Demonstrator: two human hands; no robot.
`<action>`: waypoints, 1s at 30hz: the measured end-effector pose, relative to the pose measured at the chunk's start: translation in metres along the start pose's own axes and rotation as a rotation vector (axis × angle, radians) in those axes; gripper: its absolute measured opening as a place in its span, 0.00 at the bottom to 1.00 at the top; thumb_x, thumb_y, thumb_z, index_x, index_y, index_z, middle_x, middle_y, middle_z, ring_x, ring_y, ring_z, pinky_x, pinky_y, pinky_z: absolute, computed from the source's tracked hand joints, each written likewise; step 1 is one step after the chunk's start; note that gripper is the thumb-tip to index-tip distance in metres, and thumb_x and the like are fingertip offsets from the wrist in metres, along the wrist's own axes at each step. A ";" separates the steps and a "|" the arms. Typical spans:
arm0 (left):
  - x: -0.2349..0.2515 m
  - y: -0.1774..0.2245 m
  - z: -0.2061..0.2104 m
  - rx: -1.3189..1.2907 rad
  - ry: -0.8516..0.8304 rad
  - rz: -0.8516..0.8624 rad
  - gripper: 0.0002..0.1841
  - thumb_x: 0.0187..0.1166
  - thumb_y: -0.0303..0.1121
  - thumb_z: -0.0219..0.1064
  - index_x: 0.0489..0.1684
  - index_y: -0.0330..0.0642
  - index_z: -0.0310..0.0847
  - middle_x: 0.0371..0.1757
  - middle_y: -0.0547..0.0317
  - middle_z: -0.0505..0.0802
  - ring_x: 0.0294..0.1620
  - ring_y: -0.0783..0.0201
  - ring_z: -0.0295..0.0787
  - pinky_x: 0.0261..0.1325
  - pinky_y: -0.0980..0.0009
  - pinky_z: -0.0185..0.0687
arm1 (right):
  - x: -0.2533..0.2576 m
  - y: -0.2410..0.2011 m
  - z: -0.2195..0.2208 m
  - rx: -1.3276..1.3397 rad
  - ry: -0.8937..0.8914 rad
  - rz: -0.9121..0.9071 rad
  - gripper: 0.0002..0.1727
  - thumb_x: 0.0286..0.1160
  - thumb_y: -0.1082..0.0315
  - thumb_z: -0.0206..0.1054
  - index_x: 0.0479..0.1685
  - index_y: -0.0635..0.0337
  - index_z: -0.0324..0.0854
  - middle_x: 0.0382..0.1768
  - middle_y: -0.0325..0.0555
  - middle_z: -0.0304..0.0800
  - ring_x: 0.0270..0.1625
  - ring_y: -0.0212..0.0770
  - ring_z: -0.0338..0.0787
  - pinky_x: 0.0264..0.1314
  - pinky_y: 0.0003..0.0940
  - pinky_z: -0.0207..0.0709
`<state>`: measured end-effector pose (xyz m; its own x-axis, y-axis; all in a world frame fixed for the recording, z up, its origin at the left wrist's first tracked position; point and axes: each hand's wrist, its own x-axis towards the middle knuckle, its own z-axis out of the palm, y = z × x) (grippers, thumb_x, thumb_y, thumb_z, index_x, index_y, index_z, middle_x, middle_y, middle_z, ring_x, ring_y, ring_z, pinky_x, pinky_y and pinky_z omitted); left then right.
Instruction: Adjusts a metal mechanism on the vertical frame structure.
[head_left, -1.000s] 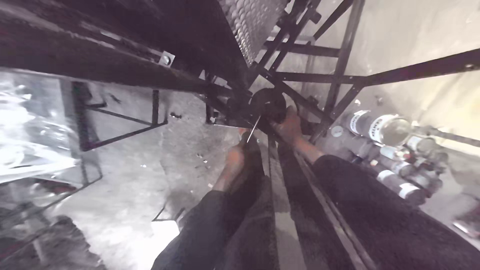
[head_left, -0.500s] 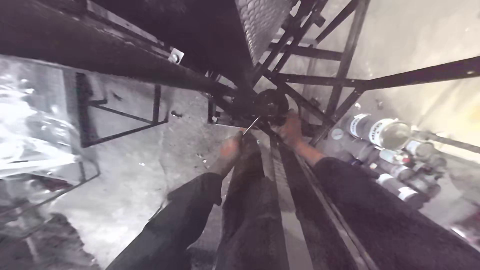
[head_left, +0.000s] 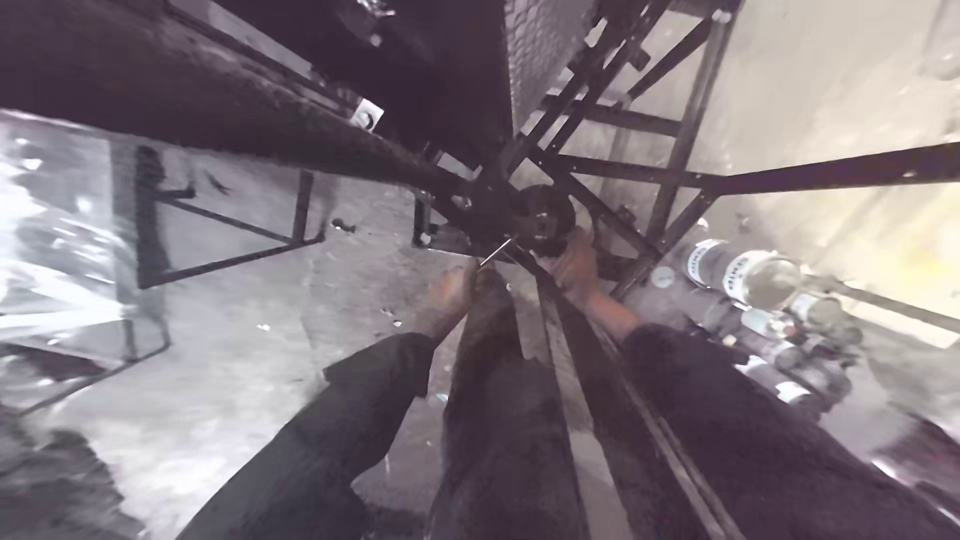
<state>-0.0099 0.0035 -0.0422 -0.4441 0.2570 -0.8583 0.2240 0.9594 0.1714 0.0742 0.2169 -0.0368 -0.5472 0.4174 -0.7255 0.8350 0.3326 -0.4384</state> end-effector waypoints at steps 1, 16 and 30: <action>-0.001 -0.001 -0.001 0.006 0.006 0.009 0.17 0.92 0.33 0.49 0.72 0.44 0.76 0.54 0.35 0.92 0.58 0.33 0.90 0.56 0.33 0.83 | 0.000 -0.001 0.001 0.006 0.004 -0.006 0.42 0.64 0.50 0.84 0.74 0.60 0.69 0.50 0.62 0.89 0.49 0.60 0.92 0.49 0.61 0.85; 0.003 -0.007 0.002 0.074 0.077 0.096 0.15 0.90 0.31 0.51 0.67 0.40 0.78 0.46 0.33 0.93 0.53 0.31 0.91 0.54 0.33 0.83 | -0.004 0.030 -0.058 0.182 -0.185 -0.037 0.21 0.83 0.60 0.68 0.70 0.57 0.77 0.50 0.54 0.90 0.43 0.46 0.90 0.47 0.48 0.86; 0.002 -0.006 -0.004 0.097 0.076 0.081 0.16 0.92 0.33 0.49 0.69 0.41 0.78 0.46 0.33 0.93 0.53 0.30 0.91 0.53 0.32 0.83 | -0.006 0.034 -0.053 0.268 -0.151 -0.163 0.15 0.81 0.67 0.70 0.64 0.56 0.83 0.48 0.52 0.92 0.38 0.46 0.92 0.43 0.47 0.89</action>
<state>-0.0155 -0.0010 -0.0433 -0.4849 0.3450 -0.8037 0.3428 0.9203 0.1882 0.1026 0.2707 -0.0193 -0.6763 0.2408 -0.6961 0.7341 0.1422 -0.6640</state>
